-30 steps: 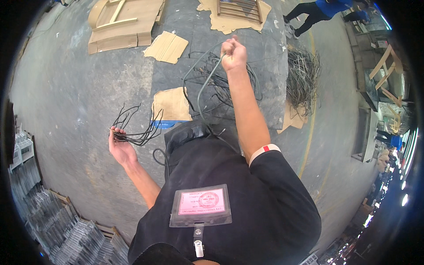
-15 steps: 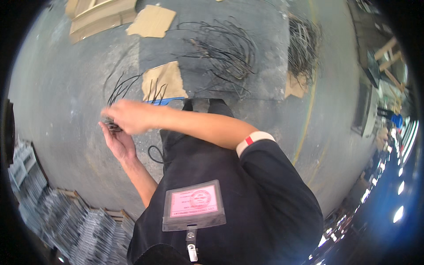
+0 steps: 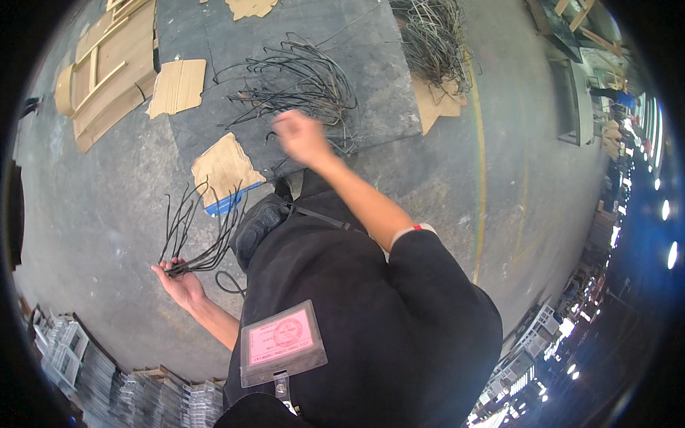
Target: The person repeatedly picks up individual black wires from a pile on a workbench, straightens them by hand, and places them into a separate pile. The person occasionally walks around the workbench to access different sections of the pile.
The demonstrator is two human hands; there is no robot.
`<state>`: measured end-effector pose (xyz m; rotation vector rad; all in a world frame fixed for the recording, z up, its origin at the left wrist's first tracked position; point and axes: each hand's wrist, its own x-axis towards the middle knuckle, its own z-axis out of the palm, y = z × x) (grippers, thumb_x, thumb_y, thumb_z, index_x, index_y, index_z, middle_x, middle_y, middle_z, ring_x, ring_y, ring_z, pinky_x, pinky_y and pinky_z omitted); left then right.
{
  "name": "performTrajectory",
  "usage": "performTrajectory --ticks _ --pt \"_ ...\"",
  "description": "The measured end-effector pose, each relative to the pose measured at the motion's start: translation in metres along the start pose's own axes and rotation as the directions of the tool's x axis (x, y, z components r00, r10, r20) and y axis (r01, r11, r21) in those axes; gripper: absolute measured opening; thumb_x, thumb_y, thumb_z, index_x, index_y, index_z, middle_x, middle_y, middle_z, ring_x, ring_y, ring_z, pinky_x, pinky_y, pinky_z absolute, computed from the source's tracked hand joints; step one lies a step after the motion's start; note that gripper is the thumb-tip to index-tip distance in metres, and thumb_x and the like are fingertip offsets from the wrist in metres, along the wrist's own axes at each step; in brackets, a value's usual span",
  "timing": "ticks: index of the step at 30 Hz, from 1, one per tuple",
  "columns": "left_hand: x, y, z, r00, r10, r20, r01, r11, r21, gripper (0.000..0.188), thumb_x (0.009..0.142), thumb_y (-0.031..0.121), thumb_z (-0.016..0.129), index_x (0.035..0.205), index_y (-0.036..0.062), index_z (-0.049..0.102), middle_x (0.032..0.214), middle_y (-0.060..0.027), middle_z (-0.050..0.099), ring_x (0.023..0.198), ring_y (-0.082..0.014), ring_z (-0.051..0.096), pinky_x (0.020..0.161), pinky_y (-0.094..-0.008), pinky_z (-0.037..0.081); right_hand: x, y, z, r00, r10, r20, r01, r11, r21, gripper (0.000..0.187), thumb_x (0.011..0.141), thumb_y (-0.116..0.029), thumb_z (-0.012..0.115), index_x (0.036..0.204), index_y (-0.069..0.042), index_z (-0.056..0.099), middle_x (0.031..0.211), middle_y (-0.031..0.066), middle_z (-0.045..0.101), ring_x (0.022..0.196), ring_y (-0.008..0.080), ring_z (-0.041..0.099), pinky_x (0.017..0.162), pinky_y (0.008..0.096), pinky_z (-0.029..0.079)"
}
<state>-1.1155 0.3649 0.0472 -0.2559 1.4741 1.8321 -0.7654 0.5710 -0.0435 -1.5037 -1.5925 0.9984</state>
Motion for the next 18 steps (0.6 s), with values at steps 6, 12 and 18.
performTrajectory --ticks 6,12,18 --pt "-0.020 -0.007 -0.001 0.995 0.045 -0.088 -0.040 0.998 0.055 0.037 0.106 0.045 0.052 0.094 0.0097 0.053 0.084 -0.0015 0.055 0.086 -0.0176 0.054 0.088 -0.0341 0.044 -0.075 0.219 -0.120 0.953 0.302 -0.023 -0.298 0.919 -0.259 0.056 0.095 -0.049 0.068 0.127 -0.004 0.059 0.105 0.0193 0.071 0.098 0.0320 0.068 0.087 0.0452 0.051" --pt "-0.063 -0.009 0.009 0.993 0.064 -0.100 -0.076 0.990 -0.119 0.039 0.105 0.045 0.055 0.092 0.0077 0.054 0.085 -0.0038 0.059 0.086 -0.0203 0.058 0.084 -0.0361 0.047 -0.081 0.284 -0.075 0.808 0.588 0.029 -0.531 0.750 -0.394 0.053 0.102 -0.048 0.053 0.132 -0.004 0.057 0.113 0.0287 0.067 0.111 0.0474 0.062 0.099 0.0517 0.047" --pt "-0.104 -0.005 0.028 0.993 0.027 -0.117 -0.056 0.966 -0.251 0.034 0.102 0.039 0.062 0.090 0.0073 0.058 0.086 -0.0046 0.062 0.087 -0.0215 0.059 0.083 -0.0363 0.047 0.057 0.230 -0.063 0.739 0.674 0.002 -0.646 0.709 -0.282 0.042 0.095 -0.033 0.052 0.111 0.000 0.072 0.114 0.0319 0.067 0.110 0.0492 0.064 0.096 0.0537 0.050"
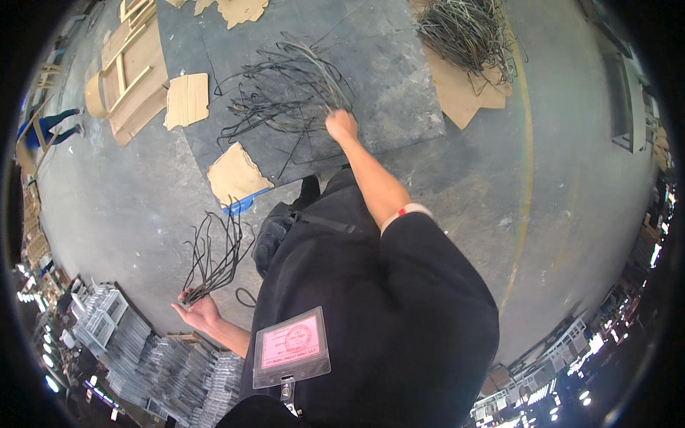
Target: The person repeatedly picks up individual black wires from a pile on a workbench, straightens them by hand, and places them into a separate pile. The person occasionally walks around the workbench to access different sections of the pile.
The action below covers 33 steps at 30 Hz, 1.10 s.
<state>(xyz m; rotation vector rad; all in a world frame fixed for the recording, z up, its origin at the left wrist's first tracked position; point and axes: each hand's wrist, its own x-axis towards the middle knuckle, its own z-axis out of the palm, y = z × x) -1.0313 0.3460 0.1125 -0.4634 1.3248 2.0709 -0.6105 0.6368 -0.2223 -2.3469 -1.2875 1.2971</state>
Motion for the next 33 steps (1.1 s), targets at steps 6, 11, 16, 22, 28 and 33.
performTrajectory --ticks 6,11,16,22,28,33 --pt "-0.029 -0.017 0.010 0.999 0.016 0.044 -0.017 0.999 0.027 0.034 0.102 0.039 0.062 0.091 0.0069 0.058 0.086 -0.0055 0.063 0.085 -0.0225 0.061 0.083 -0.0386 0.048 0.024 -0.054 -0.034 0.977 -0.212 -0.006 0.211 0.968 0.134 0.032 0.093 -0.032 0.062 0.108 -0.005 0.070 0.091 0.0192 0.072 0.089 0.0341 0.068 0.081 0.0418 0.052" --pt "-0.045 -0.031 0.008 0.997 0.004 0.072 -0.004 1.000 -0.009 0.032 0.102 0.037 0.061 0.092 0.0066 0.059 0.086 -0.0058 0.063 0.085 -0.0222 0.061 0.083 -0.0386 0.048 0.004 0.026 -0.053 0.986 0.006 -0.165 0.084 0.840 0.537 0.030 0.101 -0.031 0.060 0.108 -0.003 0.071 0.084 0.0088 0.070 0.075 0.0176 0.064 0.070 0.0336 0.049" --pt "-0.051 -0.034 0.006 0.996 0.052 0.072 -0.058 0.995 0.079 0.027 0.102 0.031 0.061 0.091 0.0064 0.062 0.087 -0.0053 0.066 0.086 -0.0212 0.063 0.081 -0.0360 0.049 -0.034 0.044 -0.126 0.982 -0.185 -0.039 0.187 0.913 0.364 0.025 0.102 -0.027 0.061 0.111 -0.004 0.070 0.071 -0.0023 0.050 0.063 0.0075 0.047 0.059 0.0275 0.041" --pt "-0.050 -0.034 0.015 0.982 0.128 0.137 -0.151 0.974 0.171 0.019 0.104 0.022 0.059 0.095 0.0065 0.065 0.091 -0.0054 0.069 0.089 -0.0197 0.064 0.082 -0.0328 0.051 -0.079 -0.025 -0.168 0.824 -0.538 -0.177 0.516 0.584 0.627 0.038 0.104 -0.020 0.058 0.139 -0.008 0.055 0.078 -0.0012 0.054 0.064 0.0063 0.046 0.059 0.0255 0.041" --pt "-0.056 -0.035 0.019 0.974 0.163 0.159 -0.188 0.969 0.159 0.019 0.104 0.022 0.058 0.095 0.0069 0.064 0.089 -0.0049 0.067 0.089 -0.0195 0.063 0.081 -0.0334 0.051 -0.029 0.085 -0.117 0.942 -0.098 -0.320 0.271 0.784 0.558 0.033 0.104 -0.022 0.056 0.134 -0.008 0.057 0.084 0.0039 0.063 0.072 0.0124 0.055 0.068 0.0286 0.047" --pt "-0.063 -0.033 0.013 0.975 0.179 0.132 -0.189 0.980 0.065 0.021 0.105 0.024 0.058 0.094 0.0067 0.064 0.090 -0.0044 0.066 0.089 -0.0190 0.063 0.083 -0.0336 0.050 0.020 0.138 -0.107 0.866 0.111 -0.487 0.114 0.905 0.409 0.029 0.102 -0.032 0.061 0.099 -0.005 0.072 0.070 -0.0031 0.053 0.065 0.0066 0.047 0.062 0.0280 0.041"
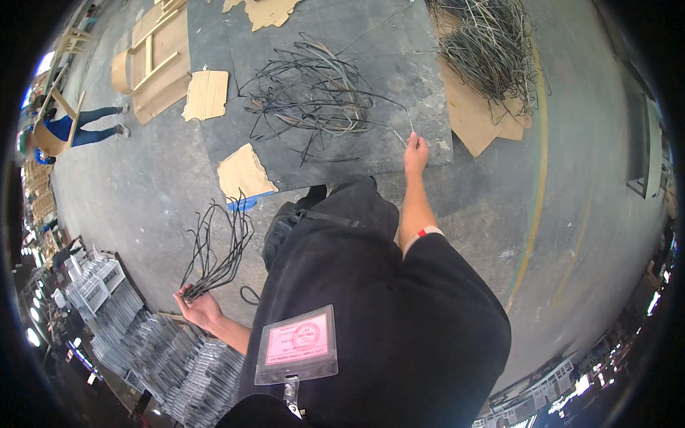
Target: The person repeatedly picks up individual black wires from a pile on a workbench, straightens them by hand, and places them into a separate pile. The person occasionally walks around the workbench to access different sections of the pile.
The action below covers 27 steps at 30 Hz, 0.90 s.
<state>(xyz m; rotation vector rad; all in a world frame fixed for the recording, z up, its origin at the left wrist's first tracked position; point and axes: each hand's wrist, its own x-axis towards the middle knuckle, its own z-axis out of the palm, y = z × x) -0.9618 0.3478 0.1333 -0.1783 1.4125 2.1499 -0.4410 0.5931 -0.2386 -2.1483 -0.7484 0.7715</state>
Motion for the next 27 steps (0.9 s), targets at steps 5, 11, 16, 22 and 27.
performTrajectory --ticks 5,11,16,22,27 --pt "0.001 -0.008 0.002 1.000 0.015 -0.010 -0.014 0.997 0.074 0.027 0.104 0.032 0.061 0.097 0.0053 0.063 0.093 -0.0051 0.064 0.092 -0.0186 0.060 0.087 -0.0324 0.048 -0.020 -0.137 -0.035 0.997 0.028 0.075 -0.049 0.952 0.302 0.026 0.101 -0.027 0.065 0.094 -0.003 0.073 0.068 -0.0048 0.050 0.064 0.0056 0.041 0.059 0.0273 0.035" --pt "0.006 -0.031 0.026 0.998 0.057 0.023 -0.061 0.943 0.327 0.034 0.103 0.036 0.063 0.100 0.0026 0.064 0.097 -0.0080 0.065 0.097 -0.0200 0.059 0.090 -0.0323 0.047 -0.116 -0.297 -0.065 0.631 -0.727 0.271 0.594 0.678 0.434 0.021 0.097 -0.009 0.065 0.117 -0.002 0.064 0.094 0.0065 0.068 0.066 0.0095 0.058 0.064 0.0254 0.048" --pt "0.003 -0.042 0.037 0.995 0.096 0.034 -0.102 0.912 0.398 0.034 0.102 0.035 0.064 0.099 0.0013 0.064 0.097 -0.0116 0.067 0.095 -0.0223 0.063 0.090 -0.0346 0.049 -0.168 -0.329 -0.040 0.308 -0.678 0.668 0.456 0.721 0.522 0.051 0.091 0.003 0.058 0.140 -0.013 0.056 0.144 0.0178 0.055 0.110 0.0275 0.067 0.090 0.0387 0.057" --pt "0.002 -0.059 0.057 0.984 0.151 0.098 -0.180 0.876 0.447 0.034 0.102 0.033 0.065 0.098 -0.0006 0.064 0.094 -0.0131 0.068 0.094 -0.0241 0.065 0.089 -0.0352 0.050 -0.259 -0.310 0.118 -0.209 -0.257 0.943 0.900 0.328 0.289 0.031 0.086 -0.011 0.065 0.116 0.000 0.063 0.098 0.0231 0.070 0.088 0.0409 0.071 0.071 0.0511 0.058" --pt "0.002 -0.067 0.078 0.982 0.178 0.065 -0.189 0.929 0.318 0.034 0.102 0.034 0.065 0.096 0.0005 0.064 0.091 -0.0103 0.066 0.091 -0.0226 0.062 0.085 -0.0330 0.048 -0.259 -0.317 0.180 0.068 -0.358 0.931 0.795 0.583 0.166 0.025 0.082 -0.009 0.066 0.107 -0.005 0.067 0.097 0.0234 0.072 0.092 0.0414 0.071 0.073 0.0503 0.057"
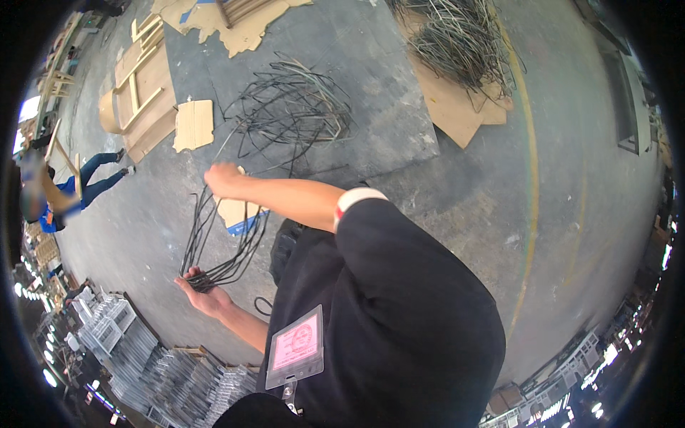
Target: The person repeatedly picks up individual black wires from a pile on a workbench, straightens them by hand, and places them into a separate pile. The person occasionally walks around the workbench to access different sections of the pile.
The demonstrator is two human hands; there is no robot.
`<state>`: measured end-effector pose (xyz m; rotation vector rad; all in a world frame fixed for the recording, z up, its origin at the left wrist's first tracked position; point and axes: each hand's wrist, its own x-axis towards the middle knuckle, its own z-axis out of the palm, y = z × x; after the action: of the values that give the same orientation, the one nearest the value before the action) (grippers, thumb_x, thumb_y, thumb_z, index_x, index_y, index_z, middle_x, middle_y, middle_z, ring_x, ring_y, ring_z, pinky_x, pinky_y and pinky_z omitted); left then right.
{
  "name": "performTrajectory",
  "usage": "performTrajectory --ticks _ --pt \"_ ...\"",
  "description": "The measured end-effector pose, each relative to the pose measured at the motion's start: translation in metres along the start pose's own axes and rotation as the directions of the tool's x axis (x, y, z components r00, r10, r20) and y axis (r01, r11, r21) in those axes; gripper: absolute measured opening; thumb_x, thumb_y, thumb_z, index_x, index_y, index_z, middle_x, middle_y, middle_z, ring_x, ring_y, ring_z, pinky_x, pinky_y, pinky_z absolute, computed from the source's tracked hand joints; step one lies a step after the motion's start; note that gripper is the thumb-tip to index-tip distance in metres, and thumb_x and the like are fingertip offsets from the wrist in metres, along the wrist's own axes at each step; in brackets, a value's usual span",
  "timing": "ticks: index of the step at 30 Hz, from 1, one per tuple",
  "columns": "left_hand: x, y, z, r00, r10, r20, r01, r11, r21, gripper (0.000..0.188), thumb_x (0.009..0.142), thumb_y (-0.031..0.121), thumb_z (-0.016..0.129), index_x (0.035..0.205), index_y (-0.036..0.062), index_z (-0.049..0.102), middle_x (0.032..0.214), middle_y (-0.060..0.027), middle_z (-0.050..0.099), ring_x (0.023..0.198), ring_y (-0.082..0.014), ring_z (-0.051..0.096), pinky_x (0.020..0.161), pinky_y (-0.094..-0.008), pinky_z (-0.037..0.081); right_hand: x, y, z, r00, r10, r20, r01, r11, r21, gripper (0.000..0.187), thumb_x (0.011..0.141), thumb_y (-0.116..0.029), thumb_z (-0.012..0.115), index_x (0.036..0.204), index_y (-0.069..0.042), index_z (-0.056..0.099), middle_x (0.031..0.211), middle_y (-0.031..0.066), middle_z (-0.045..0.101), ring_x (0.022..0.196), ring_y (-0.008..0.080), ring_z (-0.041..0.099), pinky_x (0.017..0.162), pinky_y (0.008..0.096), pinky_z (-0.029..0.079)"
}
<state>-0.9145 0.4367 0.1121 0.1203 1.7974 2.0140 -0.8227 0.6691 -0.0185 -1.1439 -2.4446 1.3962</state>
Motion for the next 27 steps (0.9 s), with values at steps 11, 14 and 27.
performTrajectory --ticks 11,14,27 --pt "-0.012 -0.011 0.023 0.991 -0.125 0.045 0.130 0.977 -0.168 0.026 0.104 0.031 0.062 0.095 0.0069 0.061 0.089 -0.0020 0.059 0.086 -0.0164 0.056 0.084 -0.0321 0.045 -0.104 0.036 -0.140 0.991 0.110 0.077 -0.088 0.967 -0.241 0.034 0.086 -0.006 0.053 0.118 -0.008 0.064 0.107 0.0235 0.070 0.098 0.0456 0.068 0.086 0.0529 0.054" --pt "-0.015 -0.016 0.029 0.995 -0.065 0.075 0.074 0.990 -0.119 0.024 0.104 0.029 0.061 0.098 0.0053 0.062 0.092 -0.0028 0.061 0.088 -0.0154 0.057 0.085 -0.0312 0.046 -0.136 0.058 -0.176 0.767 0.274 -0.581 -0.250 0.960 0.122 0.046 0.095 -0.011 0.055 0.139 -0.020 0.049 0.079 0.0212 0.068 0.079 0.0453 0.067 0.072 0.0538 0.050" --pt "-0.003 -0.010 0.037 0.987 -0.130 0.095 0.144 0.977 -0.158 0.028 0.104 0.028 0.059 0.101 0.0019 0.067 0.099 -0.0075 0.070 0.094 -0.0171 0.064 0.088 -0.0324 0.047 -0.187 0.111 -0.254 0.534 0.342 -0.774 -0.486 0.873 0.050 0.051 0.099 -0.013 0.052 0.147 0.002 0.040 0.095 0.0313 0.069 0.091 0.0473 0.066 0.079 0.0541 0.050"
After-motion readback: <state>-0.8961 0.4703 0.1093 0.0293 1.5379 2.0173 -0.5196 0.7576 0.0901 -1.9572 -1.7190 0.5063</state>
